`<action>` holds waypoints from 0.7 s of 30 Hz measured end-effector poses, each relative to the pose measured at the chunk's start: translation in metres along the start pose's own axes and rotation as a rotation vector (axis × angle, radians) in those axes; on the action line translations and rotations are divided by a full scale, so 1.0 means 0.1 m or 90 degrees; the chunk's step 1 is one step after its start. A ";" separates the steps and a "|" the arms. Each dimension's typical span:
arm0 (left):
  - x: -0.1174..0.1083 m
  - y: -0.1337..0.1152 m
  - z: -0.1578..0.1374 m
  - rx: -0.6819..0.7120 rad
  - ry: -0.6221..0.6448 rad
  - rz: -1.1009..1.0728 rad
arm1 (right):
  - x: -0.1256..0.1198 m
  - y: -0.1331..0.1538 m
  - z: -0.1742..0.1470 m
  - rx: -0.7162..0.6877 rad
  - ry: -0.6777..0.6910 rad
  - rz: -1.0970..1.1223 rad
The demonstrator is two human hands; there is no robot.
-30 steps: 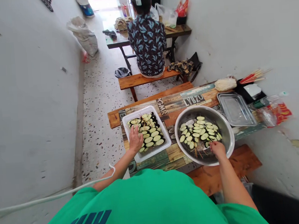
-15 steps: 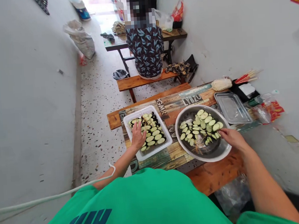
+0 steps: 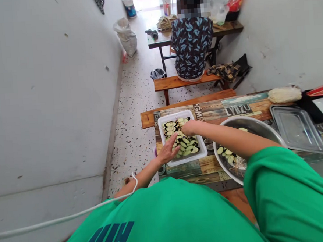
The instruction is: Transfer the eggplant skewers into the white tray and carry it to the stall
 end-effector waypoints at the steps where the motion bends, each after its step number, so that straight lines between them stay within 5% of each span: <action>1: 0.09 0.04 -0.07 -0.013 0.016 -0.011 | 0.09 0.20 0.15 -0.025 0.027 -0.023; 7: 0.43 0.44 -0.33 -0.265 -0.014 0.029 | 0.19 0.94 0.58 -0.170 0.046 -0.099; 14: 0.22 0.34 -0.19 -0.236 -0.034 0.227 | 0.15 0.53 0.03 -0.315 -0.272 0.008; 16: 0.24 0.39 -0.13 -0.236 0.010 0.201 | 0.25 0.36 -0.08 -0.262 -0.315 0.057; 21: 0.34 0.55 -0.09 -0.320 0.096 0.150 | 0.38 0.00 -0.29 0.043 -0.425 0.229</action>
Point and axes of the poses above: each hand's wrist, its own z-axis towards the middle knuckle, its own x-axis out of the palm, y = z × x, the point moved 7 cm from there along z, towards the middle knuckle, and after that the axes turned 11 degrees about x, right-handed, at the moved point
